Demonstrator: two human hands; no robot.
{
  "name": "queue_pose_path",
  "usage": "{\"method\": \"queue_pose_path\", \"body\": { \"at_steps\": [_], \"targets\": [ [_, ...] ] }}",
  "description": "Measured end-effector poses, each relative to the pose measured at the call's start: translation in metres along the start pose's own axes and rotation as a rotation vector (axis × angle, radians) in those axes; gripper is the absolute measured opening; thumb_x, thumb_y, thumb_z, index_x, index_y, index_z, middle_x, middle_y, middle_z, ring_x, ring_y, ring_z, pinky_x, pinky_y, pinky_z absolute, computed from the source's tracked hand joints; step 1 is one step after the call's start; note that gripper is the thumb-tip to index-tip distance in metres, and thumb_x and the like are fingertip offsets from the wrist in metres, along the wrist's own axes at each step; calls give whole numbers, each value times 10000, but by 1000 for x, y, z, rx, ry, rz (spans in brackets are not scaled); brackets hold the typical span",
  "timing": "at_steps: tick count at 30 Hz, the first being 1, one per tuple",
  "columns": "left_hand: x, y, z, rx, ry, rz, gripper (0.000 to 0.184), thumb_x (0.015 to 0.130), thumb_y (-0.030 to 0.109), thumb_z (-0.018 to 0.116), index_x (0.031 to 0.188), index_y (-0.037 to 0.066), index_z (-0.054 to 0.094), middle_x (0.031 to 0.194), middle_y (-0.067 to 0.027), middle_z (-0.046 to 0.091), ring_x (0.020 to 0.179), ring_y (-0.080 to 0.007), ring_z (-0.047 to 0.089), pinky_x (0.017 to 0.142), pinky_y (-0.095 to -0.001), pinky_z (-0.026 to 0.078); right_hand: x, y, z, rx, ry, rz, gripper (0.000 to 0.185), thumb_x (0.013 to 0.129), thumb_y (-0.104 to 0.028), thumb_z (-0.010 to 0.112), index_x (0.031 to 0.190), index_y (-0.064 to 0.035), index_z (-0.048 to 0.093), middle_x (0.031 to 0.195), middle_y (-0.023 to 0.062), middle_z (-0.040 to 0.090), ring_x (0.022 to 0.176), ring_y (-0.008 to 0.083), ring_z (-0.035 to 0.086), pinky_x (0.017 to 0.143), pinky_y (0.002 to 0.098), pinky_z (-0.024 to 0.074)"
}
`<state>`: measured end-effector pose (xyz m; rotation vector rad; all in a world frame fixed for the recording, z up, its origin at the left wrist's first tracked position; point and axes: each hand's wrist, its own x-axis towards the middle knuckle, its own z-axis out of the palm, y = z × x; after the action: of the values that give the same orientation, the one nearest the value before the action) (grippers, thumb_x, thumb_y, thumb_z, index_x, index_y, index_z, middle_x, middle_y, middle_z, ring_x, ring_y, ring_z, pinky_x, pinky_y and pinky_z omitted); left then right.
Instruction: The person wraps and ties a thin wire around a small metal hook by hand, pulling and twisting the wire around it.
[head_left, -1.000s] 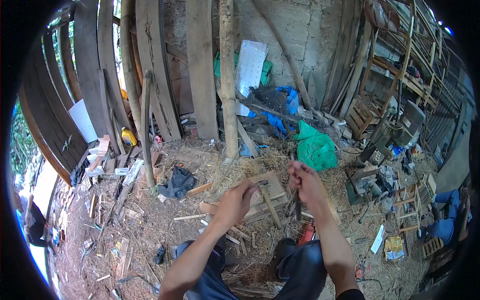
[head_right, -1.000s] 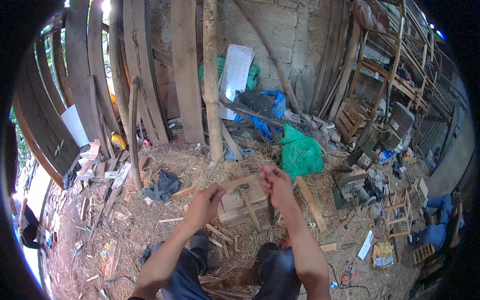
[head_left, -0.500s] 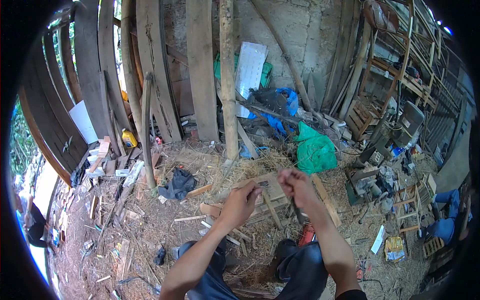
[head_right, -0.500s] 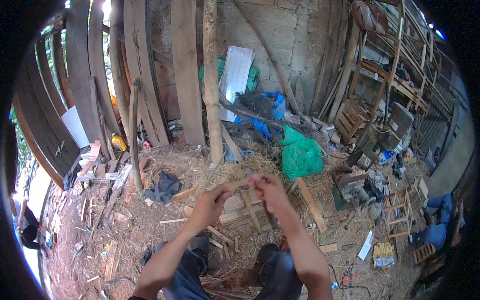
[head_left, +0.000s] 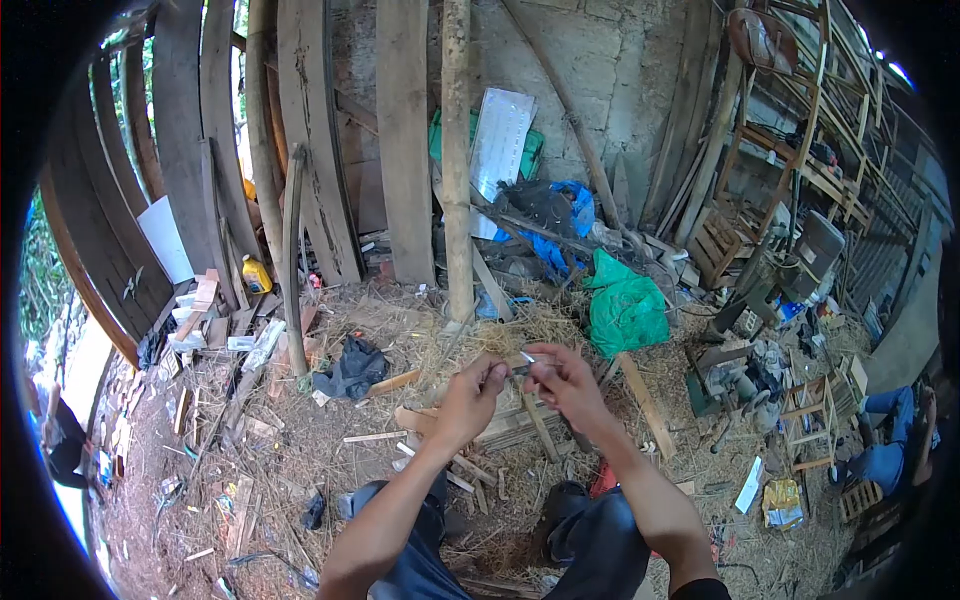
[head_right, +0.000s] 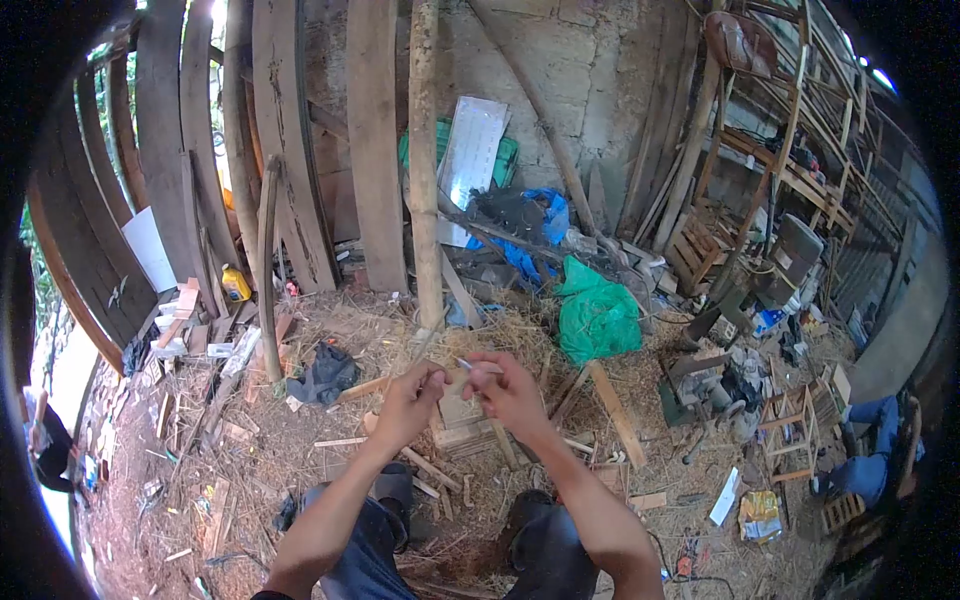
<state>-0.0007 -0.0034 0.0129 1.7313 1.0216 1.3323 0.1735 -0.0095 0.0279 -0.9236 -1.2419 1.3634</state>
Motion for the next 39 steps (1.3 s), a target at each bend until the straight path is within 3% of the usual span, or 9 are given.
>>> {"method": "queue_pose_path", "body": {
  "at_steps": [3,5,11,14,21,24,33,36,39],
  "targets": [
    [-1,8,3,117,-61,-5,109,912,109,515,924,18,574,663,-115,571,544,-168,487,530,-299,387,2,-2,-2,55,-67,37,244,925,-176,538,1119,-31,507,759,41,605,514,37,389,443,183,320],
    [-1,7,1,101,-131,-34,118,927,112,494,920,12,557,656,-25,487,616,-85,421,557,-250,355,7,1,-9,95,-85,54,251,927,-173,535,1136,-38,503,753,31,600,514,35,387,443,183,315],
    [-3,11,-1,140,-155,4,105,921,104,495,924,23,560,650,-40,503,580,-95,427,535,-260,360,4,-2,-12,81,14,34,201,930,-150,523,1093,-34,539,712,-6,559,505,30,371,432,181,281],
    [-4,-7,7,78,-95,124,103,920,107,493,925,31,563,638,-55,499,562,-103,427,532,-263,360,2,6,-9,50,-145,86,166,929,-147,523,1029,-20,566,704,-11,554,502,27,363,420,179,261],
    [-6,13,1,158,-179,73,104,922,113,492,902,29,551,623,-61,471,572,-116,427,550,-280,369,7,-1,-25,217,-41,117,180,911,-186,559,988,-24,580,688,-32,541,482,28,356,408,185,240],
    [-11,12,-3,163,-218,67,106,922,114,493,884,32,550,622,-56,461,572,-115,415,549,-284,368,13,-4,-52,249,255,7,189,902,-201,576,982,-30,574,700,-35,540,489,32,360,411,180,236],
    [-9,6,4,60,-228,19,150,940,149,475,880,33,551,637,-11,463,598,-98,425,549,-268,363,-2,4,-9,110,5,94,136,907,-182,566,949,-53,576,712,-26,541,499,26,364,418,188,251],
    [-6,-2,-4,-28,-295,-127,182,952,163,460,880,19,543,648,11,471,607,-87,429,558,-253,365,7,7,-18,47,-78,87,120,910,-167,558,920,-49,578,708,-25,542,498,26,362,418,192,248],
    [-8,3,-8,-97,-375,-185,184,953,158,464,875,12,543,651,33,478,621,-75,437,566,-235,365,14,-6,-50,305,203,56,109,895,-146,573,883,-38,581,694,-27,533,489,28,366,403,199,234]
  ]
}}
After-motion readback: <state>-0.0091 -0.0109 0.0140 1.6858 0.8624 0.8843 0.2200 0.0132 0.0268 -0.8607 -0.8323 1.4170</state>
